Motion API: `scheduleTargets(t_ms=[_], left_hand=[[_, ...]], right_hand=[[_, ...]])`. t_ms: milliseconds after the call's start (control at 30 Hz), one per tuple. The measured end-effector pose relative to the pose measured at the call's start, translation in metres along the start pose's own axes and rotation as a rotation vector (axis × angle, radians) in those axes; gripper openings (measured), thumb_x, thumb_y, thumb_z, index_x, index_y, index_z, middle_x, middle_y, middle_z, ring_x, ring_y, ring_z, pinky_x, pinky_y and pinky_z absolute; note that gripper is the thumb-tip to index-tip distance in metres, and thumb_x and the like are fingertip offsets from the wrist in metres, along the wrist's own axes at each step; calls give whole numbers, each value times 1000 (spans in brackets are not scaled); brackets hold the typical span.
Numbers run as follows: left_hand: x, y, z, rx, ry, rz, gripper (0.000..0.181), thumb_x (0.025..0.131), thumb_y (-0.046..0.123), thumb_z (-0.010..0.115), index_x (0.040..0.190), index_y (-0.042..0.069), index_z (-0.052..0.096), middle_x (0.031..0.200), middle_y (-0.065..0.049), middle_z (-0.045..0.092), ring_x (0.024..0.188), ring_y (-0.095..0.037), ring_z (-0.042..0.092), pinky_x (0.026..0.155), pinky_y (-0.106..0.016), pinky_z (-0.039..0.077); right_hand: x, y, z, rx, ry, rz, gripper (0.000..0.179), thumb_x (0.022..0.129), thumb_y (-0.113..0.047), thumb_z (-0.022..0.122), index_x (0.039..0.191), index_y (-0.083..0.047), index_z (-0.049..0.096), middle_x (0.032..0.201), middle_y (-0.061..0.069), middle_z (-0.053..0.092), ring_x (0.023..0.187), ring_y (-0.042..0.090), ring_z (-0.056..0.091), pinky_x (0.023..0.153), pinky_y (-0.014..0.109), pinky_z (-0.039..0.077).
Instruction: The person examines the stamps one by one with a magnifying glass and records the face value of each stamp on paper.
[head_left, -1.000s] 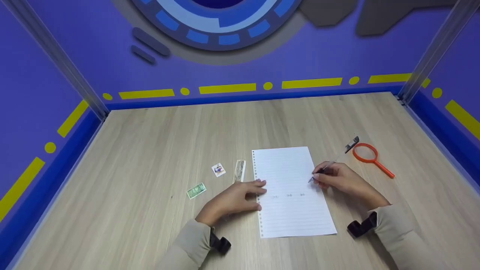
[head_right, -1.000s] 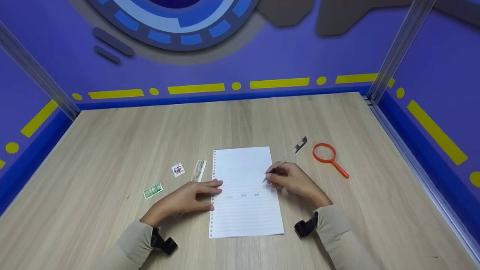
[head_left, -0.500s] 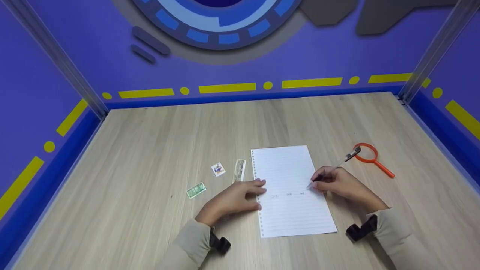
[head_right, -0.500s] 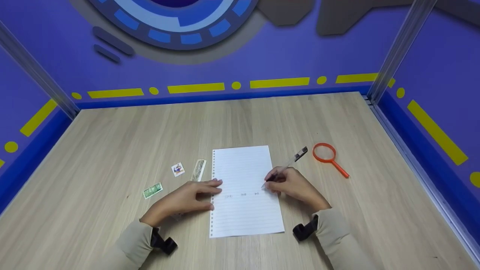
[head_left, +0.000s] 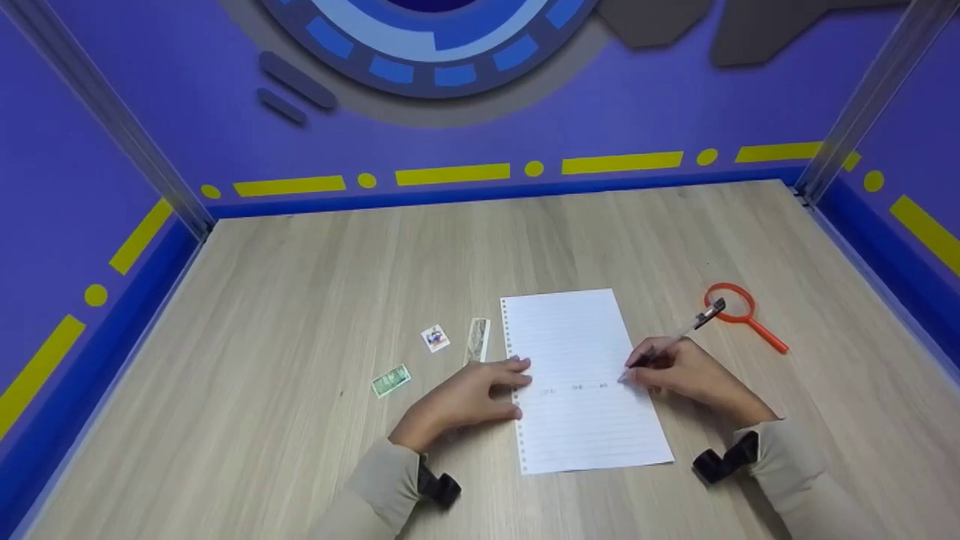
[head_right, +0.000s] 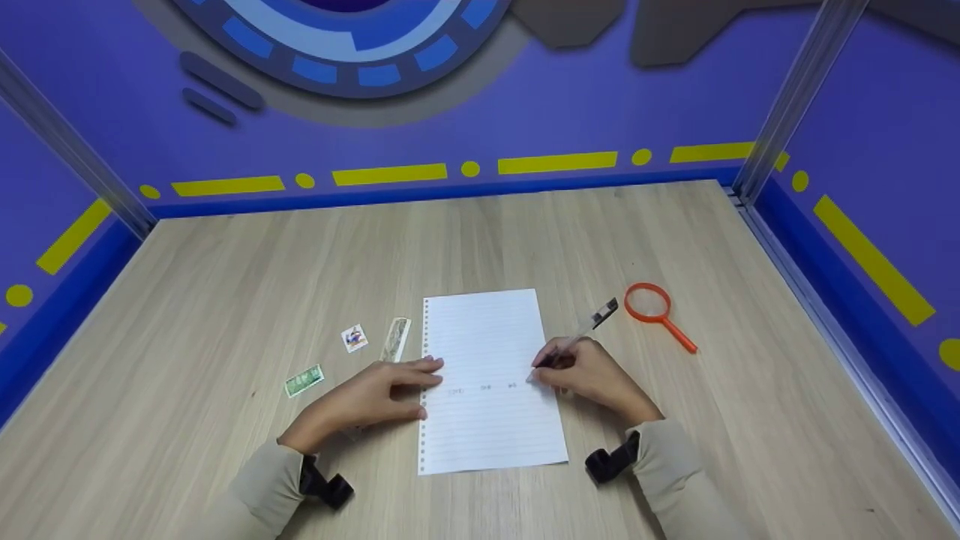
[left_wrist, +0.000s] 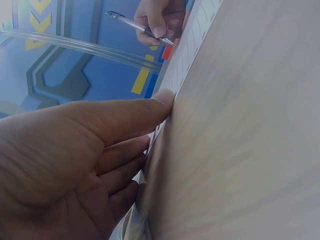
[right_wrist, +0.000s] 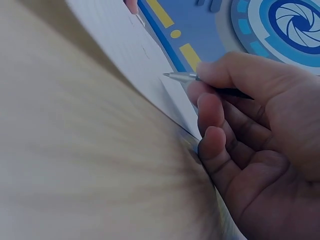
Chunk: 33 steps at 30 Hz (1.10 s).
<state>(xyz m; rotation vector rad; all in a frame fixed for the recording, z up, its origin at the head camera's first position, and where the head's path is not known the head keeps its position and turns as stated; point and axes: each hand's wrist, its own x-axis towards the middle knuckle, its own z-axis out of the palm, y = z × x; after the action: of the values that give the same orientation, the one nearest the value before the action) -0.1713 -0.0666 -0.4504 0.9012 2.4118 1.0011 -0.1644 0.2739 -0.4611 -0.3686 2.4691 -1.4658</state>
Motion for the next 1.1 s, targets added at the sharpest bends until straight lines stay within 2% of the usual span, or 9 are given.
scheduleTargets(t_ms=[600,767,1100], left_hand=[[0,1,0,-13,0,6,47,84,12,71,129,4,60,147,-3,47,141,-17,38,117,-35,31],[0,1,0,-13,0,14,47,84,12,70,129,3,60,147,-4,47,141,-17,38,117,-35,31],[0,-1,1,-19,10,10,48,83,12,71,129,4,61,146,-2,48,140,-17,39,116,-33,32]], right_hand=[[-4,2,1,39,20,-6,15,85,-16,72,94,-6,68,77,2,60,62,8,53,52,21,48],[-5,2,1,35,22,-29,14,84,-15,73,94,-7,68,77,2,59,62,7,53,53,20,47],[-8,0,3,4,52,-28,13,83,-17,74,93,-10,69,87,5,63,73,8,53,60,19,45]])
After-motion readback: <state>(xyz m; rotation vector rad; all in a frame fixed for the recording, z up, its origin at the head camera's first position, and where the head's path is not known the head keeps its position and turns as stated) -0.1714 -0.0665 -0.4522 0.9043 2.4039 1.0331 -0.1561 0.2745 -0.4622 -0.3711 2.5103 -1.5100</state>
